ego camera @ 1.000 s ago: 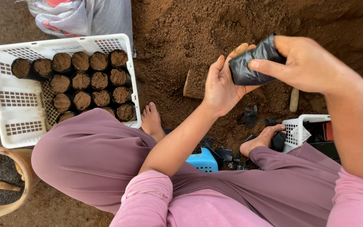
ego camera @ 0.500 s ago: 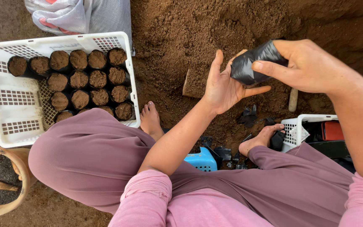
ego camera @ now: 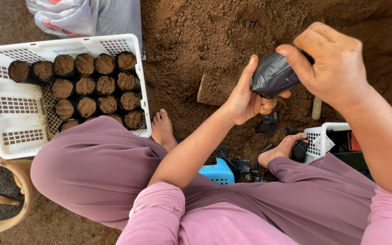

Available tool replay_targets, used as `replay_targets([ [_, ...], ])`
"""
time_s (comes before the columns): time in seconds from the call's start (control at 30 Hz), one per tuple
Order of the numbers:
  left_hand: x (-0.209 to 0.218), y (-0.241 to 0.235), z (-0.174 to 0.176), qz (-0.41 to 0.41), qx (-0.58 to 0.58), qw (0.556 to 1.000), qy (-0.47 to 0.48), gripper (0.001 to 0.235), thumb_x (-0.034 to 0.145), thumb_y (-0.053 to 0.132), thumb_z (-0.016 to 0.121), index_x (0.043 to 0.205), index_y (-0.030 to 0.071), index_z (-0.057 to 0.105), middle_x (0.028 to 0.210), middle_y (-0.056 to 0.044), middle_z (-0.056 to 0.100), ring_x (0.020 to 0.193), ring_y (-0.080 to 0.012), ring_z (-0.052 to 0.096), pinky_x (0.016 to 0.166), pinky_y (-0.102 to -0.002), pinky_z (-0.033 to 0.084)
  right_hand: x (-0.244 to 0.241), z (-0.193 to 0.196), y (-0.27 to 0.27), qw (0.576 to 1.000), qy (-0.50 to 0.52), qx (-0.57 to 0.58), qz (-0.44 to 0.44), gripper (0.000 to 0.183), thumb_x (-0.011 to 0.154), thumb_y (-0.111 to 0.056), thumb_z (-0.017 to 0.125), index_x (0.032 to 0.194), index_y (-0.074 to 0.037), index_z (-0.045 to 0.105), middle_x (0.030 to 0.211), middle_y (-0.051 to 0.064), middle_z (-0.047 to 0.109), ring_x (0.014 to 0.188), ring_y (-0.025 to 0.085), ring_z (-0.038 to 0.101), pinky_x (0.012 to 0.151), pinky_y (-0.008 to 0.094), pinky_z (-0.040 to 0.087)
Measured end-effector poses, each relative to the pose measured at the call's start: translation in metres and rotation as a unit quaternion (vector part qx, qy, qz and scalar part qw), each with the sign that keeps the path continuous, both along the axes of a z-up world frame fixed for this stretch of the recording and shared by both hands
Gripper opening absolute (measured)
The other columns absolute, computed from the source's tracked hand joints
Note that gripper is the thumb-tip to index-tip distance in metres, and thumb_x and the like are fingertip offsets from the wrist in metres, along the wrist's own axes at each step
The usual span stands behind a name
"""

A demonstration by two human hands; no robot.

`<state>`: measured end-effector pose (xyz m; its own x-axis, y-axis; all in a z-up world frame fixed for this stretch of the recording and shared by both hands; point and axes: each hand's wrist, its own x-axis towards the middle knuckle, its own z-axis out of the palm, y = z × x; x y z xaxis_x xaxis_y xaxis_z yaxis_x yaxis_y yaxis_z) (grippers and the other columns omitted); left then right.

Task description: The person fills small black plastic nursery bags with soil from a large pile, compresses the soil by hand, and places the filled bags into a white plastic crate. The process is repeated continuously.

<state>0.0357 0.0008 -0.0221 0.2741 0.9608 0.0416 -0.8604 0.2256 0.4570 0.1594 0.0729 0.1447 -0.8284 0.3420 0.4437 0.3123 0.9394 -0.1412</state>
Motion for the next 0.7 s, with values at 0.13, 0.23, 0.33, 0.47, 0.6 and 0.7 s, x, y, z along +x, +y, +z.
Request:
replay_targets([
  [0.13,-0.003,0.001,0.001,-0.027,-0.046,0.998,-0.024,0.085,0.100,0.081,0.026,0.112,0.005,0.064,0.088,-0.014,0.072,0.062,-0.0148,0.063,0.051,-0.027,0.047,0.003,0.007,-0.003,0.998,-0.027,-0.062,0.010,0.027,0.100,-0.018,0.077,0.099,0.006,0.067,0.090,0.018,0.065,0.073,0.032,0.065,0.062,0.038,0.051],
  [0.23,-0.002,0.005,-0.001,-0.028,-0.049,0.997,-0.048,0.085,0.101,0.081,0.027,0.112,0.006,0.065,0.090,-0.014,0.071,0.064,-0.0135,0.062,0.051,-0.026,0.047,0.006,-0.001,-0.007,0.997,-0.059,-0.051,0.004,0.024,0.104,-0.019,0.075,0.104,0.005,0.069,0.096,0.017,0.066,0.079,0.033,0.066,0.065,0.037,0.052],
  [0.33,0.000,0.009,-0.013,-0.028,-0.031,0.997,-0.060,0.081,0.108,0.078,0.028,0.116,0.006,0.065,0.096,-0.016,0.073,0.066,-0.0119,0.058,0.054,-0.026,0.047,0.012,-0.010,-0.005,0.989,-0.085,-0.118,-0.026,0.026,0.104,-0.021,0.076,0.104,0.003,0.069,0.096,0.015,0.067,0.080,0.031,0.067,0.064,0.036,0.052],
  [0.47,0.010,0.015,-0.050,-0.057,0.012,0.995,-0.086,0.086,0.106,0.080,0.025,0.123,0.007,0.065,0.098,-0.015,0.075,0.066,-0.0132,0.061,0.055,-0.027,0.049,0.023,-0.013,-0.004,0.989,-0.073,-0.123,-0.022,0.021,0.107,-0.017,0.072,0.106,0.004,0.069,0.099,0.015,0.069,0.082,0.029,0.069,0.069,0.036,0.053],
  [0.6,0.038,0.031,-0.110,-0.043,-0.061,0.985,0.158,0.087,0.098,0.076,0.020,0.128,0.005,0.061,0.101,-0.012,0.078,0.080,-0.0222,0.074,0.076,-0.039,0.061,0.036,-0.015,0.001,0.991,-0.043,-0.125,-0.030,0.018,0.104,-0.010,0.068,0.104,0.008,0.067,0.100,0.019,0.067,0.084,0.033,0.067,0.071,0.038,0.052],
  [0.7,0.037,0.003,-0.168,0.133,0.199,0.742,0.626,0.057,0.111,0.043,0.049,0.151,0.004,0.037,0.129,-0.019,0.067,0.121,-0.0389,0.066,0.102,-0.051,0.051,0.052,-0.033,0.002,0.948,-0.085,-0.270,-0.142,0.019,0.101,-0.014,0.067,0.105,0.005,0.068,0.097,0.015,0.066,0.071,0.027,0.068,0.060,0.034,0.052],
])
